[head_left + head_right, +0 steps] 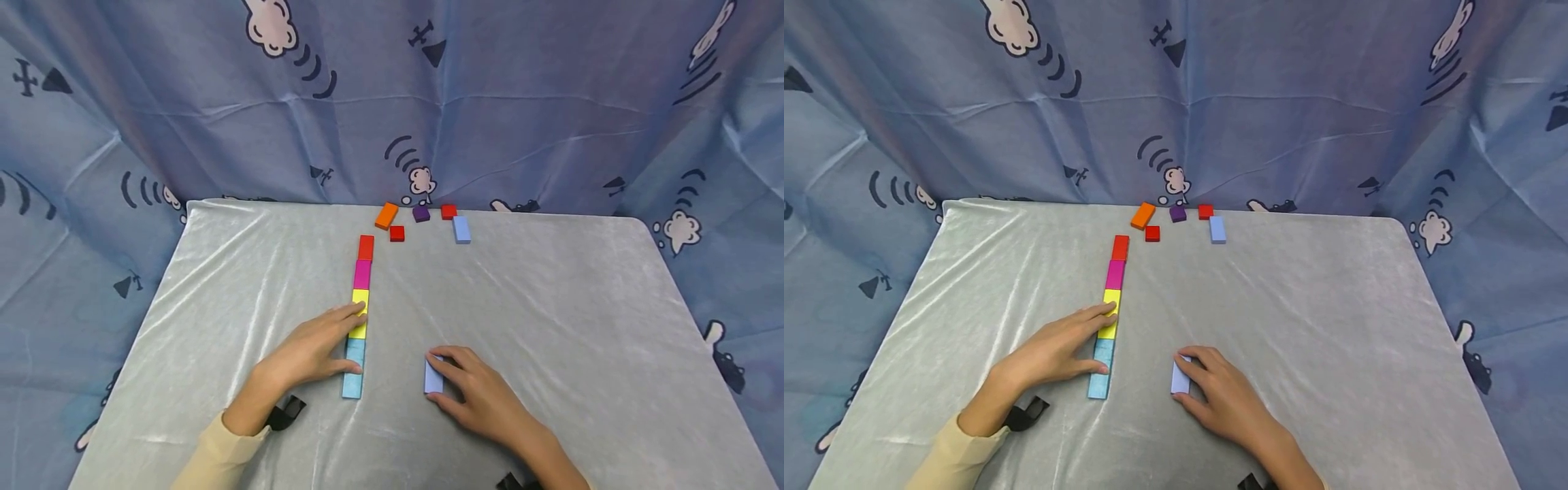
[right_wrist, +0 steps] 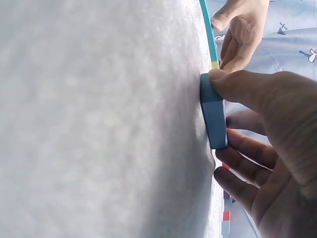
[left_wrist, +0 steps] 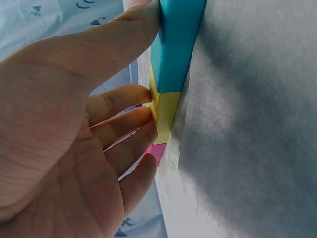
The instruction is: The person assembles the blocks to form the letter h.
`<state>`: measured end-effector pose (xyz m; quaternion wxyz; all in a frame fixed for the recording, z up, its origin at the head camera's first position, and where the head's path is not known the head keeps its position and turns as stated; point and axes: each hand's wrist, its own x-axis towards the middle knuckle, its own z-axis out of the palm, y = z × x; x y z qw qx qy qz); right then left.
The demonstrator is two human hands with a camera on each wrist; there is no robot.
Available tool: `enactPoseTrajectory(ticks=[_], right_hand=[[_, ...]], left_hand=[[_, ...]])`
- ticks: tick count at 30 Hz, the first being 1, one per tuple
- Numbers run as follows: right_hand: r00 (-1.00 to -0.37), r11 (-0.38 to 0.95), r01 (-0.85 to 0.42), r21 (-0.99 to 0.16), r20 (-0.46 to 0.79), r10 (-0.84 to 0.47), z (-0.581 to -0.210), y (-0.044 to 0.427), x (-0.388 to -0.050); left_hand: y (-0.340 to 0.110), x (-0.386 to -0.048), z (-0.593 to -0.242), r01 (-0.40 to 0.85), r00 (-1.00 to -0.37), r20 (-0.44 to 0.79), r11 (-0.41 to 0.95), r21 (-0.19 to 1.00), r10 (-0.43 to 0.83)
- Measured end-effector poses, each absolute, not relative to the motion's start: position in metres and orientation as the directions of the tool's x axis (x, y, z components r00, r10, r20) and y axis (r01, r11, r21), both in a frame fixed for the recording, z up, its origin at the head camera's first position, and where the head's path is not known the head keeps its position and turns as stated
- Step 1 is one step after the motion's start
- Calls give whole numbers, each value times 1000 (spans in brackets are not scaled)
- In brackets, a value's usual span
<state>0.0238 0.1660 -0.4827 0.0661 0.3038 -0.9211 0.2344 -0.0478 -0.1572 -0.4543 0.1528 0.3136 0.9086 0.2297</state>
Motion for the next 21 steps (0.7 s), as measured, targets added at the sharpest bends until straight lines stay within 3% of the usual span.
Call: enactPoseTrajectory(ticks=[21], right_hand=[[-811, 695, -583, -422, 245, -531, -482, 168, 29]], left_hand=[[-156, -48, -454, 489, -763, -132, 699, 521, 632]])
